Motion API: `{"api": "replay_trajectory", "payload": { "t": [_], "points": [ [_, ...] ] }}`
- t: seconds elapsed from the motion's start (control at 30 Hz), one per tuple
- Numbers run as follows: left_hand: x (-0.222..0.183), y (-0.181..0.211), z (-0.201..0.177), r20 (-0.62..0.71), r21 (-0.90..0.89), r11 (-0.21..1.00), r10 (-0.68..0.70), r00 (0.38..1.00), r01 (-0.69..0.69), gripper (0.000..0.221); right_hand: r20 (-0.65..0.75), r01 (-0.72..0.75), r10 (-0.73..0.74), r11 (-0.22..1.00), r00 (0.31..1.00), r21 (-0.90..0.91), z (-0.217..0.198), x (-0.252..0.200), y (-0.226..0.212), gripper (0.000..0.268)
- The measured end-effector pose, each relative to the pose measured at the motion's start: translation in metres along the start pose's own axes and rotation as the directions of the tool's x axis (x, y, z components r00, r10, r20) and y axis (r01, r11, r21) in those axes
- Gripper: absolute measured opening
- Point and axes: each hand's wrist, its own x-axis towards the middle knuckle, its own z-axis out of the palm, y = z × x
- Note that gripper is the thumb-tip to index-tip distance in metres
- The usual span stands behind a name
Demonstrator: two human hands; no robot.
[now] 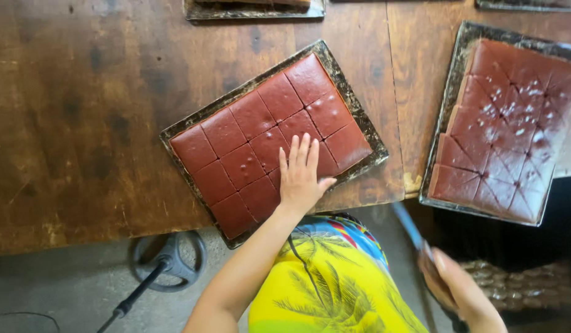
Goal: The person slices rectangular slabs of chocolate-colored baked goods into smaller squares and triangles using a long blade on a wooden table.
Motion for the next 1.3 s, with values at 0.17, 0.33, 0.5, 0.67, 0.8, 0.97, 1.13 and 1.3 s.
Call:
{"api": "replay_trajectory", "payload": {
  "t": [0.17, 0.33, 0.5, 0.67, 0.8, 0.97, 1.13, 1.3],
  "points": [
    [-0.019, 0.012, -0.014, -0.113, -0.193, 0.979, 0.040, 0.993, -0.061, 0.085, -0.090, 0.511, -0.536, 0.835, 0.839, -0.204, 0.071, 0.113, -0.173, 0.029],
    [-0.045, -0.001, -0.030, -0.269, -0.061, 0.998, -0.042, 0.962, 0.026, 0.073, -0.159, 0.578, -0.830, 0.496, 0.534, -0.649, 0.115, 0.211, -0.251, 0.041],
    [-0.104, -0.045, -0.056, -0.459, -0.105, 0.953, -0.301, 0.836, 0.285, 0.074, -0.116, 0.541, -0.852, 0.424, 0.511, -0.726, 0.124, 0.251, -0.257, 0.043],
    [-0.177, -0.067, -0.061, -0.631, -0.161, 0.825, -0.508, 0.586, 0.542, 0.065, -0.058, 0.545, -0.828, 0.419, 0.558, -0.726, 0.129, 0.241, -0.251, 0.047],
    [-0.197, -0.064, -0.056, -0.656, -0.319, 0.815, -0.559, 0.507, 0.484, 0.058, -0.048, 0.596, -0.808, 0.472, 0.588, -0.649, 0.165, 0.213, -0.236, 0.047],
    [-0.165, -0.051, -0.048, -0.574, -0.471, 0.860, -0.468, 0.672, 0.197, 0.044, 0.042, 0.736, -0.802, 0.523, 0.595, -0.429, 0.219, 0.190, -0.205, 0.037],
    [-0.146, -0.050, -0.049, -0.428, -0.479, 0.878, -0.255, 0.867, 0.021, 0.043, 0.059, 0.687, -0.717, 0.637, 0.695, -0.350, 0.242, 0.148, -0.168, 0.035],
    [-0.138, -0.050, -0.039, -0.350, -0.506, 0.862, -0.186, 0.918, -0.018, 0.045, 0.212, 0.510, -0.469, 0.831, 0.857, -0.222, 0.215, 0.088, -0.126, 0.030]
  ]
}}
